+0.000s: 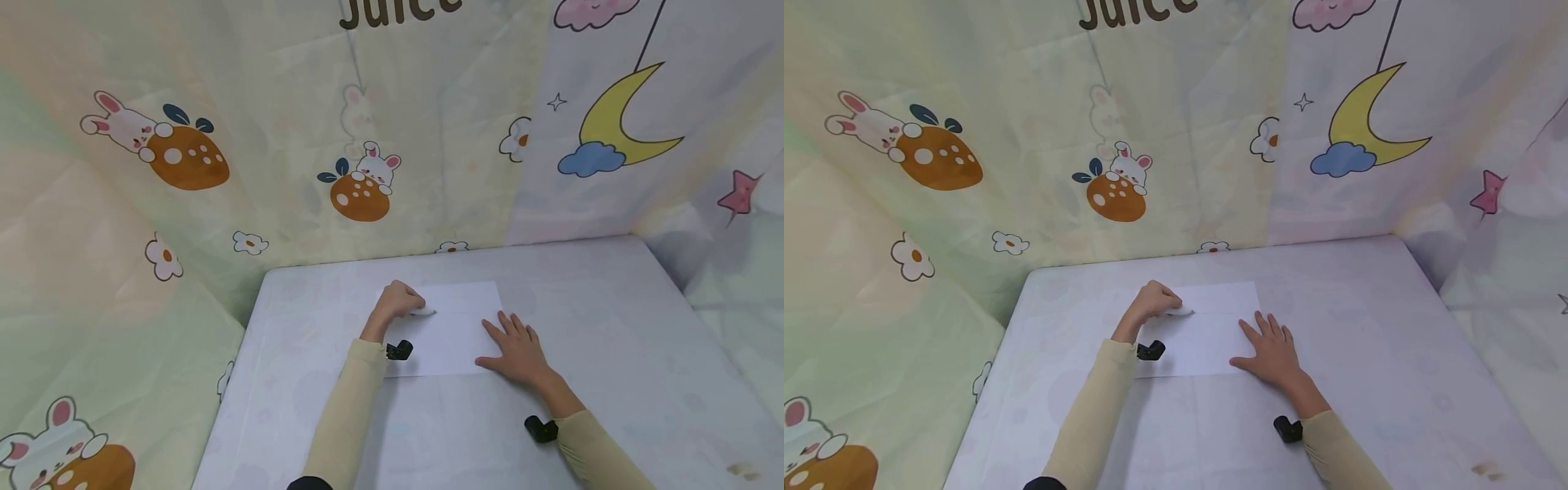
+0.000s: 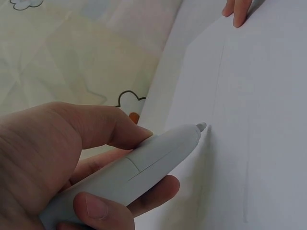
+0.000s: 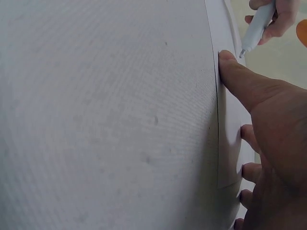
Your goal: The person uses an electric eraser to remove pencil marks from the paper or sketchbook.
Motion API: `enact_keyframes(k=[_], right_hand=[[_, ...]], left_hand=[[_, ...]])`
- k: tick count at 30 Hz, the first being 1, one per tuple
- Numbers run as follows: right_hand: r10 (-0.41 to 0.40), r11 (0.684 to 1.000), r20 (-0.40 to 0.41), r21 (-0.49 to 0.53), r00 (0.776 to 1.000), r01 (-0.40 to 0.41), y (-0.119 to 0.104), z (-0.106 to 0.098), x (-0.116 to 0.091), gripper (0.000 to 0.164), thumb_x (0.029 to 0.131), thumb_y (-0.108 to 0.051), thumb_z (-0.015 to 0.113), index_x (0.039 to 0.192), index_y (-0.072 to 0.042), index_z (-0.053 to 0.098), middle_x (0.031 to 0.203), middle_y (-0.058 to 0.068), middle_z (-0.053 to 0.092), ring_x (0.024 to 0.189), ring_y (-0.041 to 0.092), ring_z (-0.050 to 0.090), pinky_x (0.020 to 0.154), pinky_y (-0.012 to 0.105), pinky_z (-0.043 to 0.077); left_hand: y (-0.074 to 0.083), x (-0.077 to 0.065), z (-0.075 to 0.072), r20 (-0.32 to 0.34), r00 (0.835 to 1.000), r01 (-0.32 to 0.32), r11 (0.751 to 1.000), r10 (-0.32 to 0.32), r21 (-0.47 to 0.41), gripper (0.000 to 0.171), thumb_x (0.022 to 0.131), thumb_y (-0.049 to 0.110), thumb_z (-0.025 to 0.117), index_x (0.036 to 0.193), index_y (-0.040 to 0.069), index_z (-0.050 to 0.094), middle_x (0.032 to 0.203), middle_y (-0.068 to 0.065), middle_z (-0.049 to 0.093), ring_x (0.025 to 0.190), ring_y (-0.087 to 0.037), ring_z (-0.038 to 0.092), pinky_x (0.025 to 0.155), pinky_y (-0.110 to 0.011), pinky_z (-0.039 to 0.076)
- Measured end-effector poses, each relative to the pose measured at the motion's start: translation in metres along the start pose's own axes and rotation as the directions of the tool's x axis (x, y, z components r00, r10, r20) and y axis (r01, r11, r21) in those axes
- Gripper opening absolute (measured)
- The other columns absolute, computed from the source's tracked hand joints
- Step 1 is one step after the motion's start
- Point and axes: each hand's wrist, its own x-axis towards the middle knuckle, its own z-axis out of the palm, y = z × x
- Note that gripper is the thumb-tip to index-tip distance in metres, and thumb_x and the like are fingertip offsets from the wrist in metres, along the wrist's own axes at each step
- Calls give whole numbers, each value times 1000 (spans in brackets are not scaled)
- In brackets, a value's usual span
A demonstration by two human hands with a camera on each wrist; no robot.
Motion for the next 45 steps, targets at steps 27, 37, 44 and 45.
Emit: enact_keyframes(k=[27,37,44,45], right_hand=[[2,1000,3,0,1000,-2,1,1,-1,89,77,-56,73,145,-6,45,152,29,26,138,52,16,102,70,12],[-11,1000,-5,0,1000,11,2,2,1,88,77,-57,72,146,-8,44,152,28,25,139,51,16,103,70,12],[-9,1000,6,12,1000,9,1,1,1,89,78,-58,71,146,-8,44,152,28,25,139,51,15,103,70,12],[-12,1000,2,12,1000,12,1,0,2,88,78,-57,71,146,-8,44,152,28,25,139,51,15,103,70,12]], left_hand=[[-3,3,2,19,1000,-14,1000,14,-7,10,77,21,71,73,16,78,64,1,65,53,-13,50,50,-28,43],[-1,6,-1,36,999,-34,999,35,-31,10,78,23,71,76,17,79,71,2,67,57,-13,53,53,-29,46],[-2,8,3,43,999,-13,999,15,-50,8,77,21,73,77,17,79,70,2,67,56,-13,53,52,-29,44],[-1,9,4,46,999,-18,998,21,-54,8,77,21,72,76,17,79,70,2,67,55,-13,52,51,-29,44]])
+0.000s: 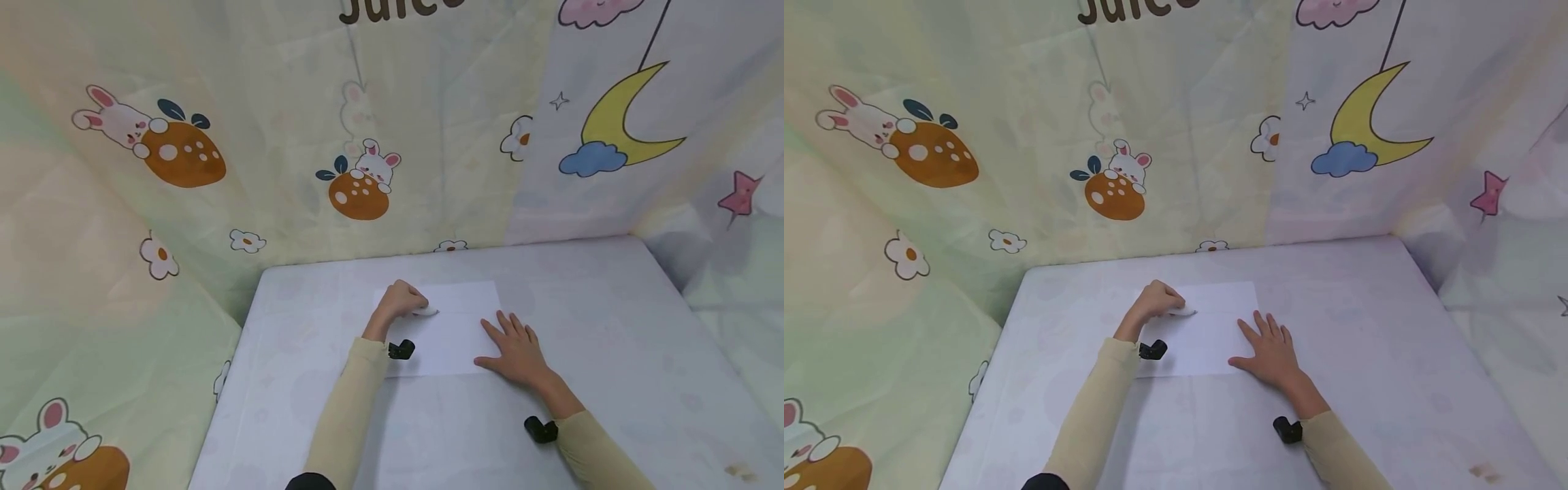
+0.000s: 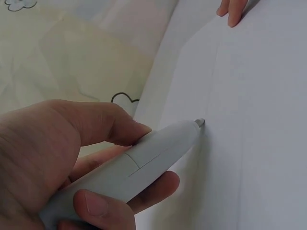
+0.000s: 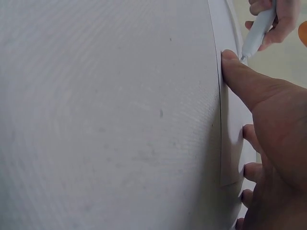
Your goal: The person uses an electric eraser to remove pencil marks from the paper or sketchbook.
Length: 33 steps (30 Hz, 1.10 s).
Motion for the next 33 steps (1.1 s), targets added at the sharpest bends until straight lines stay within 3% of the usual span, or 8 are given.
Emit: enact_keyframes(k=[9,17,24,33], right_hand=[[-12,1000,-9,2,1000,12,-2,1,-1,87,78,-57,72,145,-7,45,151,29,27,137,52,18,101,70,14],[-2,1000,-15,10,1000,2,-3,5,-3,88,77,-56,73,145,-8,45,152,29,26,138,52,16,102,70,12],[-1,1000,-11,13,1000,1,-1,4,-4,88,78,-55,73,146,-7,44,152,29,24,138,52,15,102,70,10],[-1,1000,-2,4,1000,1,-1,4,-2,89,78,-57,71,146,-8,43,153,28,24,139,51,14,103,70,10]], left_hand=[[0,-4,-2,-11,1000,-26,1000,26,16,10,78,21,71,74,16,78,68,1,67,56,-13,54,53,-29,45],[-6,-6,4,-15,999,-41,999,41,14,11,76,22,71,81,17,80,78,4,70,66,-15,60,56,-29,46],[-8,-7,5,-50,999,-14,1000,15,20,14,78,23,72,85,16,80,84,3,70,70,-14,61,58,-29,47],[-5,-10,0,-54,998,-26,1000,27,13,14,78,23,71,85,15,80,84,3,70,69,-15,61,57,-29,48]])
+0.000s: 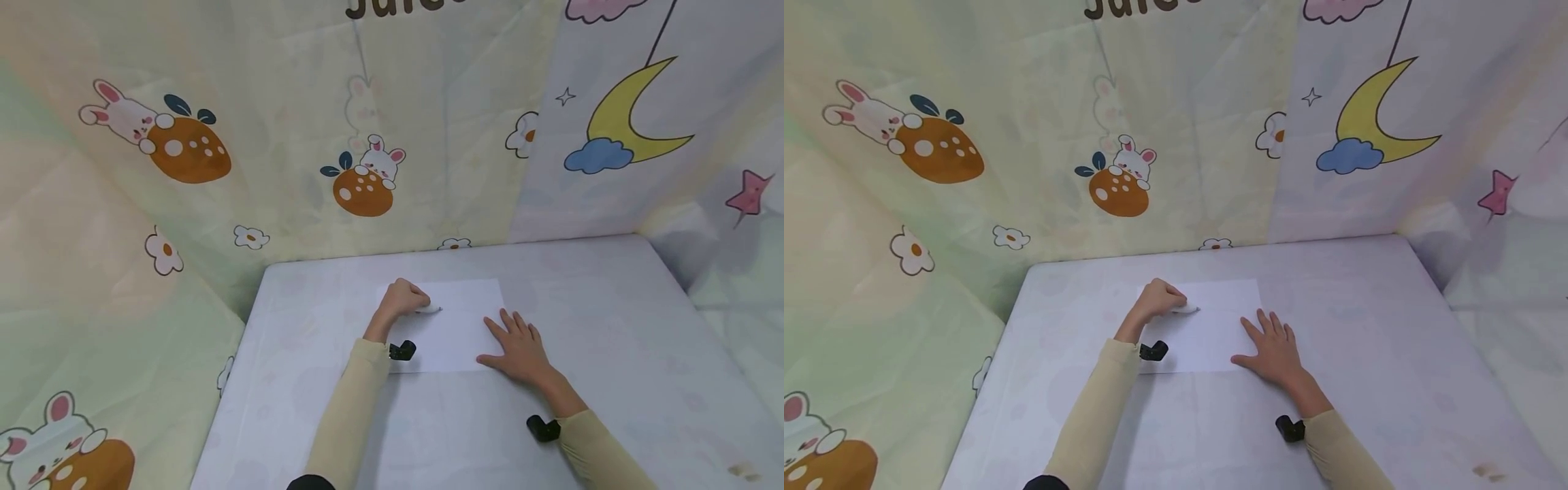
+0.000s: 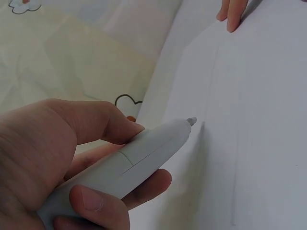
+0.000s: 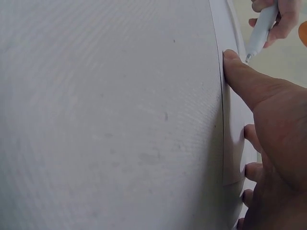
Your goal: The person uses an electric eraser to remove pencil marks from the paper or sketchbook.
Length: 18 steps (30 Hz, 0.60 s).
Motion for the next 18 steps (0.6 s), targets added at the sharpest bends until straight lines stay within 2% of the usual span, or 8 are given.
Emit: enact_keyframes(k=[4,9,14,18], right_hand=[[-5,1000,-4,15,1000,5,-1,-2,-1,88,78,-56,72,146,-8,44,152,29,25,139,51,15,103,70,11],[2,1000,-6,16,1000,-2,0,-2,-2,88,78,-55,73,146,-8,44,152,28,25,139,51,14,103,70,10],[1,1000,-3,21,1000,-1,1,-1,-4,87,78,-55,73,146,-8,44,152,29,25,139,52,14,102,70,10],[-1,1000,-11,20,1000,2,2,-1,-3,87,78,-55,72,146,-8,44,153,28,25,139,51,14,103,70,10]], left_hand=[[1,0,0,10,1000,7,1000,-7,7,14,77,23,71,86,16,80,83,3,70,69,-14,61,58,-29,48],[3,1,2,37,999,-16,1000,16,2,15,77,23,71,86,16,80,84,3,70,70,-14,61,59,-28,47],[5,0,1,20,1000,4,999,-5,32,14,77,22,71,85,15,80,81,3,70,69,-15,61,58,-30,47],[5,3,4,25,1000,-6,1000,5,26,14,77,22,71,85,15,80,80,3,70,68,-15,61,58,-29,47]])
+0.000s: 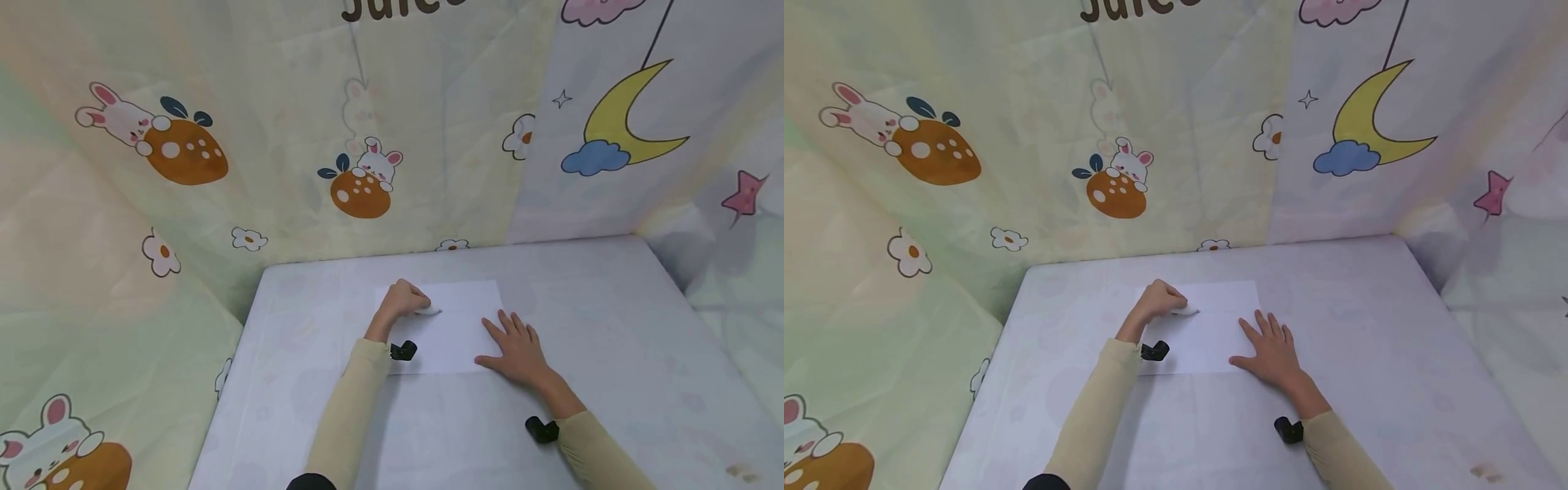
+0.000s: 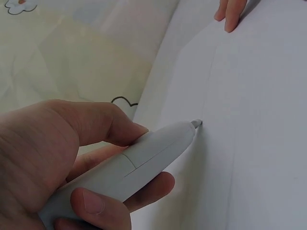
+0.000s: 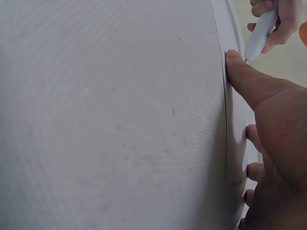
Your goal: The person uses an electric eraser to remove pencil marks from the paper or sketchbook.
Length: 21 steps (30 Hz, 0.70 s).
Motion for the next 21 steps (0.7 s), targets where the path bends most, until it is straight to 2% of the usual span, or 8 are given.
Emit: enact_keyframes(k=[4,11,18,21], right_hand=[[-1,1000,4,-8,1000,1,1,-1,1,88,78,-56,72,146,-9,44,153,28,24,139,51,14,103,70,10],[-6,1000,-6,3,1000,6,1,0,1,88,78,-57,71,146,-8,44,153,29,24,139,51,14,103,70,9],[-13,1000,-18,8,1000,13,0,1,0,88,78,-57,72,145,-7,45,152,29,26,138,52,15,102,70,11],[-17,1000,-32,8,999,18,-1,0,-1,87,78,-57,72,144,-7,46,151,29,27,138,52,16,102,70,12]], left_hand=[[4,1,1,19,1000,-12,1000,12,-10,13,77,22,71,84,16,80,77,5,69,66,-14,60,56,-28,47],[5,-2,-1,-13,1000,-3,1000,3,-17,12,78,21,72,84,14,80,75,3,69,66,-15,61,57,-29,47],[3,0,3,-1,1000,-12,1000,12,-7,12,77,21,72,83,15,80,76,4,69,64,-14,59,55,-28,46],[4,-2,1,-8,1000,-11,1000,11,-15,11,77,20,72,81,15,80,74,3,68,63,-14,58,55,-28,45]])
